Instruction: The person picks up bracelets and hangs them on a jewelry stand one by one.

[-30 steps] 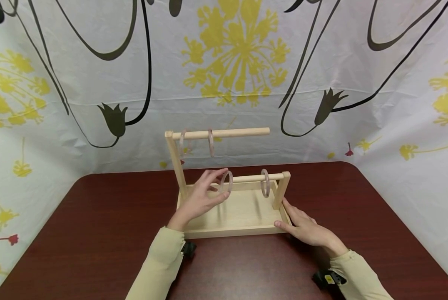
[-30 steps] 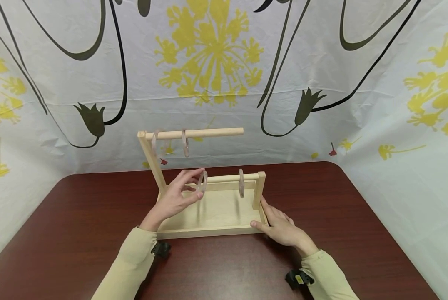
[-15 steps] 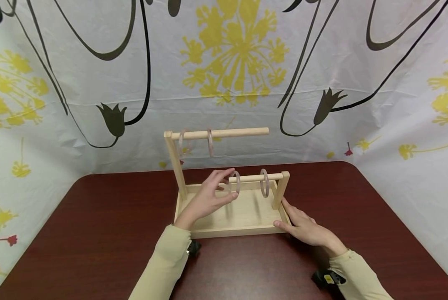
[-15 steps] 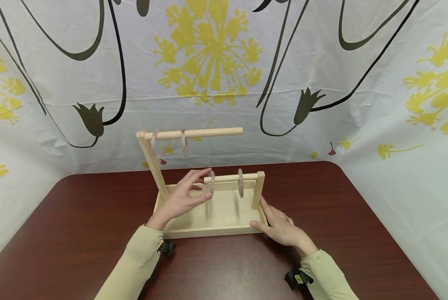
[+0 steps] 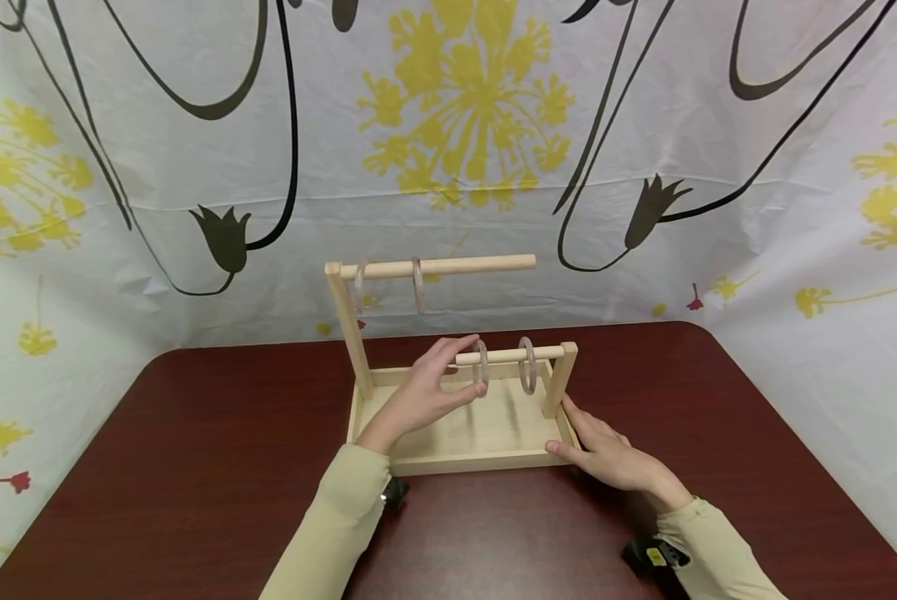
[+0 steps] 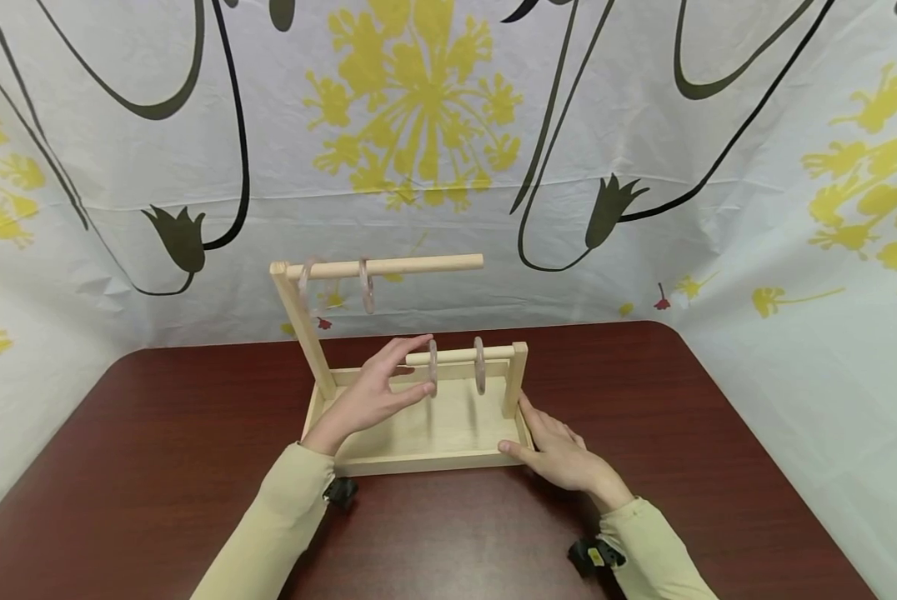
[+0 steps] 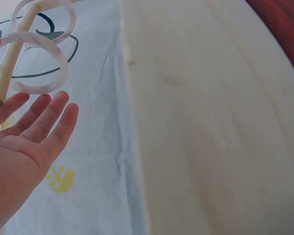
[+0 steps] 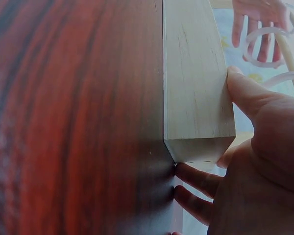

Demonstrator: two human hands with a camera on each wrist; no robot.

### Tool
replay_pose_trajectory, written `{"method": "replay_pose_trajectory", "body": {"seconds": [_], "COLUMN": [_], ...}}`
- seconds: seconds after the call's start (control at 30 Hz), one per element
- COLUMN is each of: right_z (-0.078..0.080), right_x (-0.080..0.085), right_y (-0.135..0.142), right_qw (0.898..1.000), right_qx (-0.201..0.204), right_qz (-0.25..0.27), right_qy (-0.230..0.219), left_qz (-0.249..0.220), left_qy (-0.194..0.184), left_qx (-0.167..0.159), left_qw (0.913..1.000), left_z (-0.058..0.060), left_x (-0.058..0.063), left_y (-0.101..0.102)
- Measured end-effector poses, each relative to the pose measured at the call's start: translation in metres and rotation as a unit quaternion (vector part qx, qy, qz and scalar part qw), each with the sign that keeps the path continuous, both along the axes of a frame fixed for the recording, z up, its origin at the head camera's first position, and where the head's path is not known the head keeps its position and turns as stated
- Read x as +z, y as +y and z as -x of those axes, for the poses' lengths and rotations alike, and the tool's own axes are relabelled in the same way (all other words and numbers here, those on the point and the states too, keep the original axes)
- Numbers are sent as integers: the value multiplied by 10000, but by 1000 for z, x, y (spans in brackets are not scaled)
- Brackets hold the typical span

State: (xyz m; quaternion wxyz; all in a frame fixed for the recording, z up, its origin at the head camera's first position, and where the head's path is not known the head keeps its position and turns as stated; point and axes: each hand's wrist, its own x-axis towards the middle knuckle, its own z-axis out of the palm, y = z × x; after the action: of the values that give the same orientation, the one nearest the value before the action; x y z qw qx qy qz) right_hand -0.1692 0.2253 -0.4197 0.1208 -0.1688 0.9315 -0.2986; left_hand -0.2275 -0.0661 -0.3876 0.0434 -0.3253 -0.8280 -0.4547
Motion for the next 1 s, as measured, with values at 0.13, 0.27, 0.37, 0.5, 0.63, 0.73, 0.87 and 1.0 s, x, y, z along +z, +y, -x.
{"method": "replay_pose_trajectory", "body": {"seconds": [0.13, 0.27, 0.37, 0.5, 0.63, 0.73, 0.87, 1.0], "right_z": [1, 2, 3, 3, 2, 2, 3, 1], "right_x": [-2, -5, -7, -6, -4, -7, -9, -8], "right_y": [0, 1, 1, 1, -1, 0, 1, 2], "right_qw": [10000, 10000, 9999, 9999, 9999, 9999, 9999, 9999], "right_qx": [20, -15, -17, 2, -12, -45, -81, -66], "right_qz": [28, 48, 28, 80, 113, 78, 64, 89], "right_qy": [45, 67, 99, 111, 98, 115, 130, 124], "left_qz": [153, 261, 327, 372, 437, 494, 524, 562], "left_qy": [52, 49, 51, 26, -23, -55, -68, -41], "left_qx": [52, 51, 34, -51, -120, -143, -177, -194], "left_qw": [9999, 9996, 9994, 9993, 9990, 9987, 9984, 9982], "left_z": [1, 3, 5, 7, 8, 8, 9, 9], "left_x": [4, 6, 8, 10, 12, 12, 13, 13], "left_y": [2, 3, 3, 3, 4, 4, 6, 8]}}
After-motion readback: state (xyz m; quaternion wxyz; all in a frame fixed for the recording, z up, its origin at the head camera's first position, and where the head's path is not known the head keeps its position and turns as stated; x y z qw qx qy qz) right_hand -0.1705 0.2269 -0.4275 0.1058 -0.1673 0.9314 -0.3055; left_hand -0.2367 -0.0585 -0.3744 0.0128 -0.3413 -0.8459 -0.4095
